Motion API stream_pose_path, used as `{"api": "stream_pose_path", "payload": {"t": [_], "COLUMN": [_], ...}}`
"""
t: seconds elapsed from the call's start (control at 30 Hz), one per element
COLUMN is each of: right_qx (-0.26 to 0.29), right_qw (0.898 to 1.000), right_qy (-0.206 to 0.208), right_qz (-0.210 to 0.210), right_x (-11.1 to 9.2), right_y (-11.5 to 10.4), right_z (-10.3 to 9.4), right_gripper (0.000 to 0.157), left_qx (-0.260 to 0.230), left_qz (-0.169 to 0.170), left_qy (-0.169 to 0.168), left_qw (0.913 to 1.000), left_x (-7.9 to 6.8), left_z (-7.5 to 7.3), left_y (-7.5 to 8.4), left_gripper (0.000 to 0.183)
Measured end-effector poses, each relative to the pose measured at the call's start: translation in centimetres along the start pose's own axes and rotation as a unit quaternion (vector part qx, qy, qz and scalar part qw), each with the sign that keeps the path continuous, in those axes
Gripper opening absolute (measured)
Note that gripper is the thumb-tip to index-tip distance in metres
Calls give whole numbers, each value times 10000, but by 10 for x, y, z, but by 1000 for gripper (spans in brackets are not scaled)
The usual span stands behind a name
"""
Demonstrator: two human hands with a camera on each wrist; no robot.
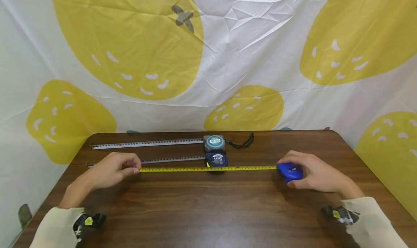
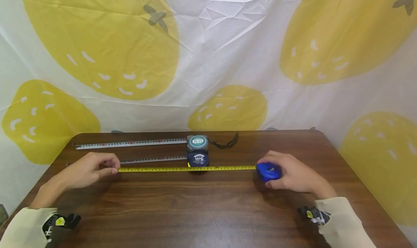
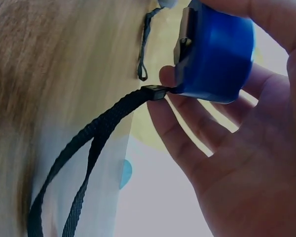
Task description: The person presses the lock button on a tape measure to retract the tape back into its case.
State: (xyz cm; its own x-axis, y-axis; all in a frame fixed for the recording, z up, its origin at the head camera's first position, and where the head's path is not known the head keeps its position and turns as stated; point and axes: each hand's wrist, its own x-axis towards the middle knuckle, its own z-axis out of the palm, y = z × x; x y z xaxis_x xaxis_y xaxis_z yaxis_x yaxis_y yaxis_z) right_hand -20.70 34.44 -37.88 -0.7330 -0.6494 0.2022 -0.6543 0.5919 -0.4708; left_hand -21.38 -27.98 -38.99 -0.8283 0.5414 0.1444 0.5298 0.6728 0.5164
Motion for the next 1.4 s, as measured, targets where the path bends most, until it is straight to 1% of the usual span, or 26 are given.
{"api": "stream_pose_path", "payload": {"t": [0.1, 0.27, 0.5, 0.67, 0.77, 0.9, 1.0, 1.13, 1.3, 1.4], "right_qx": [158, 386, 623, 747, 813, 790, 744, 652, 526, 438], "right_qw": [9999, 9988, 9967, 9954, 9947, 9943, 9938, 9934, 9937, 9936], "right_qy": [52, 152, 355, 481, 551, 683, 817, 939, 980, 1013], "right_qz": [-34, -267, -367, -357, -314, -210, -101, -24, -141, -245], "right_x": [-2, -4, -5, -5, -6, -7, -8, -8, -8, -9], "right_y": [1, 3, 2, -2, -5, -9, -11, -12, -12, -12], "right_z": [-3, -6, -10, -13, -15, -16, -16, -17, -19, -20], "right_gripper": [57, 59, 58, 57, 57, 58, 59, 59, 65, 68], "left_qx": [-49, -128, -178, -219, -318, -593, -732, -680, -688, -696], "left_qz": [23, 53, -66, 107, 153, 14, -112, -105, -50, -103], "left_qy": [97, 263, 461, 692, 764, 773, 811, 938, 1151, 1277], "left_qw": [9999, 9996, 9988, 9973, 9965, 9952, 9940, 9932, 9910, 9893], "left_x": [0, -1, -1, -2, -2, -3, -4, -6, -6, -6], "left_z": [-2, -3, -7, -7, -8, -11, -13, -14, -14, -15], "left_y": [1, 2, 5, 5, 6, 9, 11, 13, 13, 15], "left_gripper": [10, 9, 7, 11, 8, 4, 6, 8, 9, 10]}}
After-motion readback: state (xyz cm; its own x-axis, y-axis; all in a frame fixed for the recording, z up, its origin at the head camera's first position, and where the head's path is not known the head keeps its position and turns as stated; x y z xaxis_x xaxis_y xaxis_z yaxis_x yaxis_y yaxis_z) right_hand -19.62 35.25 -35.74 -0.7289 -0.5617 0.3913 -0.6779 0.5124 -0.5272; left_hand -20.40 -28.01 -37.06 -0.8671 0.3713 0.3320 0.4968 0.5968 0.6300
